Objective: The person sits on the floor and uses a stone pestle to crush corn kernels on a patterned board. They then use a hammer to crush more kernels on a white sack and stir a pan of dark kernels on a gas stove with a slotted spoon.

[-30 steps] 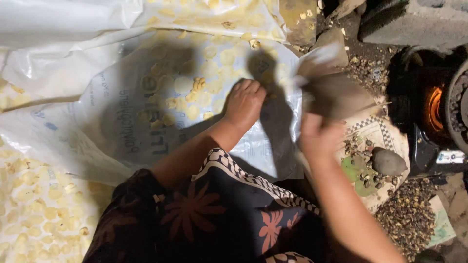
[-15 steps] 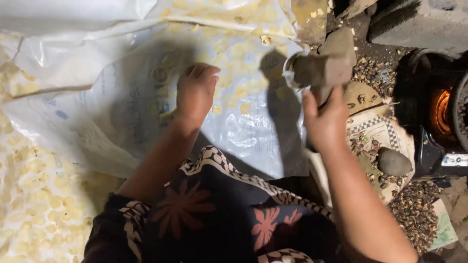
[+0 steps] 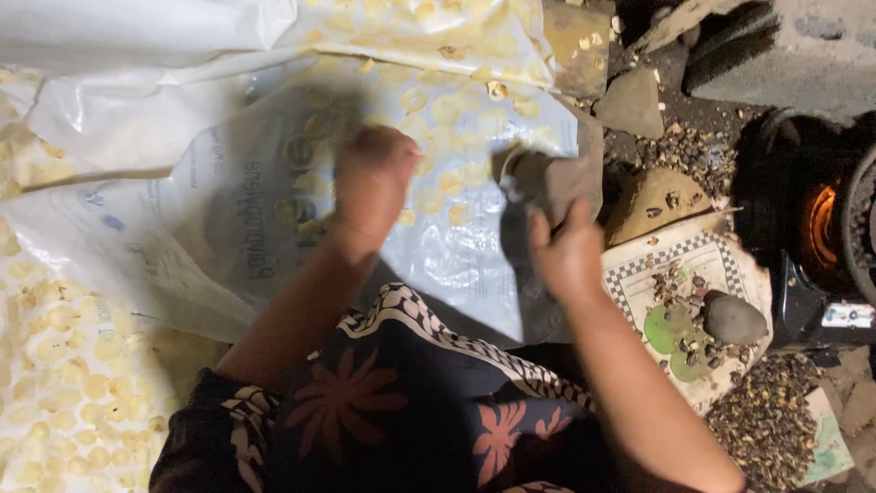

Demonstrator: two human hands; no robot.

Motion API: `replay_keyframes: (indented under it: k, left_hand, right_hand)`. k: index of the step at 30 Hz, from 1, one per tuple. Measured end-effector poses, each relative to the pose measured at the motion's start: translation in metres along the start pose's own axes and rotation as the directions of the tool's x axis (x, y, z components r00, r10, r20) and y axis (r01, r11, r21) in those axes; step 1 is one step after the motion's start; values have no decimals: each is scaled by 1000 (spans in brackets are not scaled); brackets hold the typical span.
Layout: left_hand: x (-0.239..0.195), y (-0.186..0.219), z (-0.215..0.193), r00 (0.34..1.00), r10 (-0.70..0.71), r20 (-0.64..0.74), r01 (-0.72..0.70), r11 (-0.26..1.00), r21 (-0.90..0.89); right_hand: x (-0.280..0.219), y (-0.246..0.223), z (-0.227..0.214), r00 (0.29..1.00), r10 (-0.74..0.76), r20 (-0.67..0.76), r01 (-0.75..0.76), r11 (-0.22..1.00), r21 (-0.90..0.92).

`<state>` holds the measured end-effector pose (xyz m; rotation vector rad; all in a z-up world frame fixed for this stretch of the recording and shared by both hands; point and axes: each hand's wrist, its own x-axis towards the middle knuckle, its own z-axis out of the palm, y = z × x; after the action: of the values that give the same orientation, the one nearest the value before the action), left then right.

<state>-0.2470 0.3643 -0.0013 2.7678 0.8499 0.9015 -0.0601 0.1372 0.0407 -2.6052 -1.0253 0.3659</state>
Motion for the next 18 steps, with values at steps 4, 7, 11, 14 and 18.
replay_keyframes:
  k: [4,7,11,14,18]
  left_hand:
    - [-2,67,15,995,98,-28,-100,994,-54]
    - [-14,93,42,999,20,34,-11,962,-272]
    - [-12,93,47,1000,9,17,-6,987,-160]
    - [-12,97,52,1000,8,5,-7,989,-148]
    - [-12,49,37,994,-9,-113,-5,993,-116]
  right_hand:
    - [8,-8,-15,995,16,96,-25,995,96]
    - [3,-14,-63,999,-4,39,-14,890,456]
    - [-25,-38,-116,938,-161,-307,293,841,455]
    - [-24,-11,-66,870,-172,-462,346,881,323]
    - [-20,-10,13,995,-77,67,66,988,142]
